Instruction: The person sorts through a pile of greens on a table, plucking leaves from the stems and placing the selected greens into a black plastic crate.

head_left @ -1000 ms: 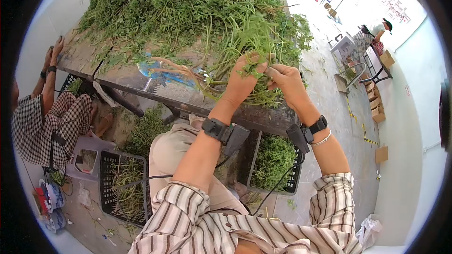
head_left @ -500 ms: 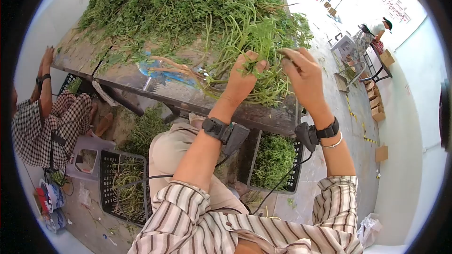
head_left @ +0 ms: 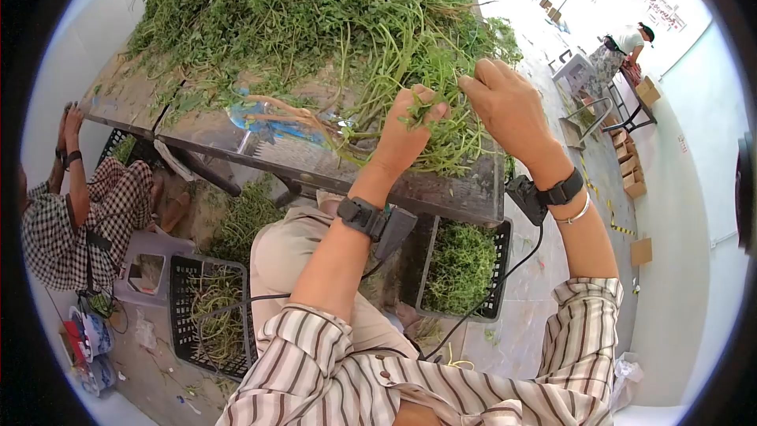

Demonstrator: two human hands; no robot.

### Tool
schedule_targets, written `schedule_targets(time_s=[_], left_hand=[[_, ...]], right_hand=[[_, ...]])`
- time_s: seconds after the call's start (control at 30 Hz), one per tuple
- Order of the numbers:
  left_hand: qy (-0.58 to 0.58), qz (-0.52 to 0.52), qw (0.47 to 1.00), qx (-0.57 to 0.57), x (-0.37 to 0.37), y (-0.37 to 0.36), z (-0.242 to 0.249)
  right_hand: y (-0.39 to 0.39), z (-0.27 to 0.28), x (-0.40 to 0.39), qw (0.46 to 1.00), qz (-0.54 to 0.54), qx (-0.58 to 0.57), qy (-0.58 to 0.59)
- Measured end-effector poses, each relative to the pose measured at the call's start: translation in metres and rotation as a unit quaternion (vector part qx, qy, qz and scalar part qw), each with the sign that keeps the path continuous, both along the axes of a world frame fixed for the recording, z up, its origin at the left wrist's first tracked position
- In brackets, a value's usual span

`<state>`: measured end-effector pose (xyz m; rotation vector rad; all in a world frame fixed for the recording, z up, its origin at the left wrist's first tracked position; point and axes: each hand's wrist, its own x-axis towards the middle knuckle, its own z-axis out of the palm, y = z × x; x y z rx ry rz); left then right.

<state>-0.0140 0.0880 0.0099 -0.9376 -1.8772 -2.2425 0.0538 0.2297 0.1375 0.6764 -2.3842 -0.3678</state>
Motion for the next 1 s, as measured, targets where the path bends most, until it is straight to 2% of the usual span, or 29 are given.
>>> schedule_targets(time_s=[0.1, 0.17, 0.23, 0.27, 0.33, 0.37, 0.43, 0.47, 0.53, 0.57, 0.63, 0.67, 0.7, 0.77, 0.8, 0.83, 0.9, 0.93, 1.0], left_hand=[[-0.012, 0.014, 1.000, 0.015, 0.004, -0.001, 0.004], [0.050, 0.034, 0.998, -0.030, 0.002, -0.001, 0.002], [0.032, 0.019, 0.999, -0.015, 0.000, 0.001, 0.001], [0.014, 0.004, 1.000, 0.001, -0.001, 0.002, -0.001], [0.038, 0.000, 0.999, -0.020, -0.004, 0.001, -0.002], [0.060, -0.003, 0.997, -0.040, -0.005, 0.001, -0.001], [0.064, 0.022, 0.997, -0.036, 0.001, -0.002, 0.000], [0.072, 0.044, 0.996, -0.033, 0.004, -0.003, 0.000], [0.053, 0.032, 0.998, -0.031, 0.005, -0.003, 0.001], [0.034, 0.021, 0.999, -0.028, 0.006, -0.003, 0.002], [0.060, 0.033, 0.996, -0.050, 0.005, -0.002, 0.003], [0.085, 0.048, 0.992, -0.075, 0.005, -0.002, 0.002], [0.084, 0.048, 0.992, -0.076, 0.005, -0.002, 0.002], [0.112, 0.036, 0.990, -0.072, 0.004, -0.002, 0.003], [0.114, 0.037, 0.990, -0.073, 0.005, -0.003, 0.004], [0.110, 0.035, 0.991, -0.067, 0.007, -0.004, 0.004], [0.106, 0.033, 0.992, -0.061, 0.008, -0.004, 0.006], [0.124, 0.039, 0.990, -0.052, 0.008, -0.003, 0.006], [0.141, 0.042, 0.988, -0.044, 0.008, -0.003, 0.005]], right_hand=[[0.000, -0.002, 0.002, 1.000, -0.006, -0.005, -0.021], [0.001, -0.005, 0.001, 0.999, 0.000, -0.024, -0.028], [0.003, -0.014, -0.004, 0.977, 0.019, -0.207, -0.037], [0.003, -0.014, -0.005, 0.977, 0.019, -0.208, -0.036], [0.004, -0.014, -0.006, 0.906, -0.053, -0.387, -0.162], [0.011, -0.010, -0.008, 0.906, -0.052, -0.387, -0.163], [0.035, 0.002, -0.015, 0.801, -0.109, -0.566, -0.162], [0.041, 0.007, -0.017, 0.801, -0.110, -0.566, -0.162], [0.049, 0.016, -0.018, 0.748, -0.041, -0.650, -0.131], [0.049, 0.017, -0.017, 0.749, -0.042, -0.649, -0.128], [0.046, 0.016, -0.016, 0.847, -0.041, -0.514, -0.126], [0.044, 0.016, -0.015, 0.830, 0.003, -0.524, -0.192], [0.041, 0.014, -0.014, 0.829, 0.003, -0.525, -0.192], [0.010, 0.019, -0.004, 0.890, -0.021, -0.417, -0.184], [0.001, 0.025, 0.001, 0.910, -0.036, -0.357, -0.209], [0.000, 0.023, -0.003, 0.910, -0.035, -0.358, -0.208], [0.002, 0.016, -0.012, 0.968, 0.068, -0.186, -0.152], [0.001, 0.017, -0.014, 0.968, 0.066, -0.188, -0.152], [-0.001, 0.019, -0.016, 0.981, -0.020, -0.065, -0.180]])
